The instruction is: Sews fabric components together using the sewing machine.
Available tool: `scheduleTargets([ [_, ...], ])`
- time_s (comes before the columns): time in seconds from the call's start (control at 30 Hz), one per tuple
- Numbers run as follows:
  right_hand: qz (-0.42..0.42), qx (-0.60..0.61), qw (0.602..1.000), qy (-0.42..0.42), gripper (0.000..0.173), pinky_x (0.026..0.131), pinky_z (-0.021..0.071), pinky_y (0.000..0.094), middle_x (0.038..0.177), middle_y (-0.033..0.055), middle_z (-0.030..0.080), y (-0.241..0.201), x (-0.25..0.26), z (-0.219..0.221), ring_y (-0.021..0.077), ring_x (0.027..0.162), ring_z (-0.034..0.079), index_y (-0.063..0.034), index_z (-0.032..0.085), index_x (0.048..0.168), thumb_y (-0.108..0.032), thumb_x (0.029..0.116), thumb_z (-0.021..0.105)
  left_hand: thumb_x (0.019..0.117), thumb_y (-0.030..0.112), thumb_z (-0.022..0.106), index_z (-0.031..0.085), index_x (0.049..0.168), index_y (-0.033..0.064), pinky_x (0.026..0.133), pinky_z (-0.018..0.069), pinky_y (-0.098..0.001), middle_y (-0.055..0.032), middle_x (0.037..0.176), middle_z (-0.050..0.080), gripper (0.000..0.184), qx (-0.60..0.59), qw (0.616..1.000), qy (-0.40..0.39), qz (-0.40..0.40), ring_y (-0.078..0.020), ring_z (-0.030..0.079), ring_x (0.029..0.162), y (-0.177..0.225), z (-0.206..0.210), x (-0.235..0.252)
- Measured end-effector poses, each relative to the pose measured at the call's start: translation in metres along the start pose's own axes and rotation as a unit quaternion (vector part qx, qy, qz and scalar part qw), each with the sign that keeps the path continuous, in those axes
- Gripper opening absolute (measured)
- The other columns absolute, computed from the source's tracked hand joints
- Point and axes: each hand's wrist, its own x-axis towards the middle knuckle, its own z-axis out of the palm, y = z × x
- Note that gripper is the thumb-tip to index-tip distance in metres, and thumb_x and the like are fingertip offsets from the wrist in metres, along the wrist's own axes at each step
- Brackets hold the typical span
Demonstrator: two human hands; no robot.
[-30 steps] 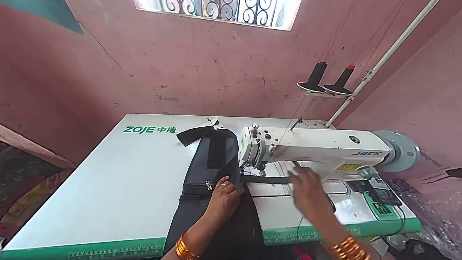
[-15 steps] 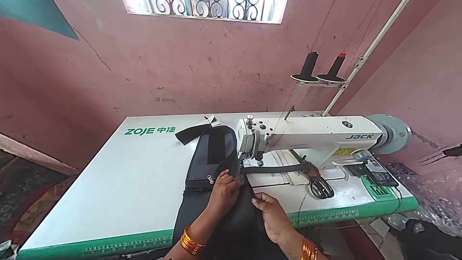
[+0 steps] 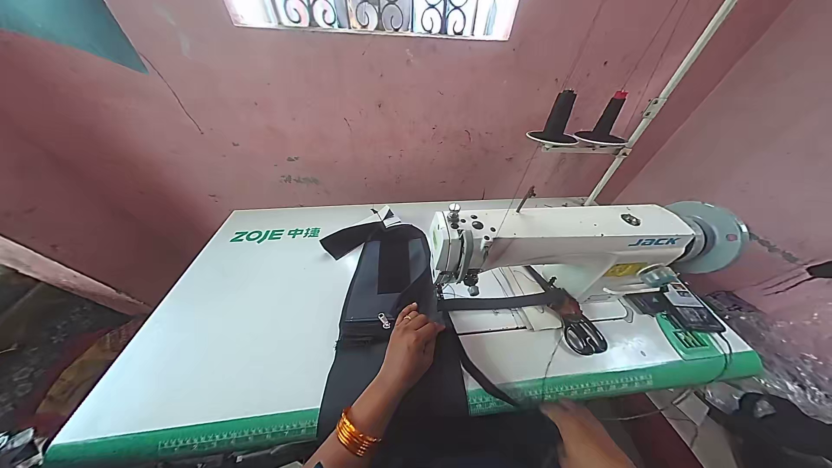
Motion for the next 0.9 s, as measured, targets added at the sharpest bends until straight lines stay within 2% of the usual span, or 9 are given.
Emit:
scheduleTargets([
  [0.1,-0.168,0.071,0.953,0.241,0.031,0.101,0.0503,0.0575,0.121,0.0299,0.066,-0.047,0.036,0.008,0.0477,0.118,0.062,0.0076,0.072,0.115,-0.006,0.0877,0.073,0.0934,0.008,0.058,0.081,0.094,0.0097,0.113,0.0435,-0.0449,-0.0037,0.084,0.076,0.023,-0.013,1.0,-0.003,-0.007,-0.0178,0.074,0.086,0.0,-0.002,-0.003],
  [0.17,-0.193,0.167,0.939,0.231,0.025,0.101,0.0506,0.0478,0.118,0.0237,0.067,-0.074,0.08,0.013,0.0372,0.115,0.062,0.0055,0.074,0.111,-0.012,0.0937,0.069,0.094,0.008,0.058,0.081,0.095,0.0095,0.114,0.0431,-0.0455,-0.0038,0.085,0.076,0.023,-0.025,1.0,-0.005,-0.014,-0.0175,0.074,0.088,-0.001,-0.002,-0.003],
  [0.23,-0.165,0.325,0.91,0.199,0.013,0.087,0.0531,0.0345,0.097,0.0146,0.071,-0.091,0.101,0.019,0.0204,0.094,0.067,0.005,0.074,0.097,-0.003,0.0941,0.065,0.094,0.008,0.058,0.081,0.095,0.0095,0.114,0.0431,-0.0462,-0.0042,0.084,0.076,0.023,-0.028,1.0,-0.004,-0.01,-0.0178,0.074,0.088,-0.002,-0.005,-0.002],
  [0.37,-0.069,0.549,0.826,0.111,0.017,0.085,0.0532,0.0242,0.098,0.0072,0.072,-0.093,0.087,0.034,0.0073,0.09,0.066,0.0019,0.071,0.11,-0.002,0.1017,0.057,0.094,0.003,0.055,0.082,0.096,0.014,0.113,0.0426,-0.0481,-0.0042,0.081,0.073,0.029,0.011,0.999,-0.019,0.025,-0.0195,0.072,0.085,-0.002,-0.002,-0.004],
  [0.5,-0.168,0.319,0.906,0.22,0.04,0.096,0.057,0.0396,0.121,0.023,0.072,-0.088,0.063,0.058,0.0281,0.105,0.074,0.0084,0.058,0.139,-0.003,0.1004,0.055,0.0912,0.002,0.057,0.081,0.096,0.017,0.112,0.04,-0.0575,-0.0048,0.082,0.07,0.029,0.076,0.994,-0.057,0.051,-0.0248,0.07,0.085,0.003,0.003,-0.002],
  [0.6,-0.202,0.172,0.934,0.24,0.038,0.075,0.0601,0.0477,0.09,0.0248,0.074,-0.093,0.055,0.063,0.0371,0.078,0.075,0.013,0.062,0.132,0.003,0.0959,0.052,0.0931,0.024,0.061,0.08,0.093,0.0148,0.116,0.0333,-0.0613,-0.004,0.084,0.071,0.022,0.068,0.995,-0.068,0.003,-0.0263,0.07,0.09,0.011,0.001,-0.003],
  [0.7,-0.183,0.175,0.952,0.172,0.033,0.078,0.0578,0.0481,0.09,0.0238,0.074,-0.097,0.05,0.055,0.0366,0.082,0.074,0.011,0.066,0.126,0.002,0.0986,0.049,0.0959,0.039,0.066,0.081,0.106,0.0183,0.113,0.0271,-0.0743,-0.0019,0.119,0.075,0.027,0.053,0.992,-0.114,0.017,-0.0312,0.064,0.125,0.011,-0.004,-0.004],
  [0.8,-0.189,0.214,0.94,0.186,0.03,0.074,0.0578,0.0446,0.086,0.023,0.073,-0.098,0.053,0.056,0.0327,0.077,0.073,0.0118,0.069,0.118,0.002,0.0969,0.051,0.0967,0.034,0.065,0.082,0.103,0.017,0.113,0.0246,-0.0758,-0.0003,0.121,0.076,0.025,0.035,0.99,-0.131,0.039,-0.028,0.065,0.126,0.005,-0.005,-0.002],
  [0.9,-0.185,0.241,0.933,0.195,0.03,0.084,0.0584,0.0455,0.099,0.0257,0.075,-0.101,0.059,0.054,0.0351,0.089,0.075,0.0124,0.069,0.119,0.001,0.0976,0.052,0.0966,0.034,0.065,0.082,0.101,0.0158,0.114,0.0274,-0.073,-0.0008,0.116,0.078,0.026,0.031,0.992,-0.118,0.044,-0.0265,0.068,0.122,-0.002,-0.004,0.001],
])
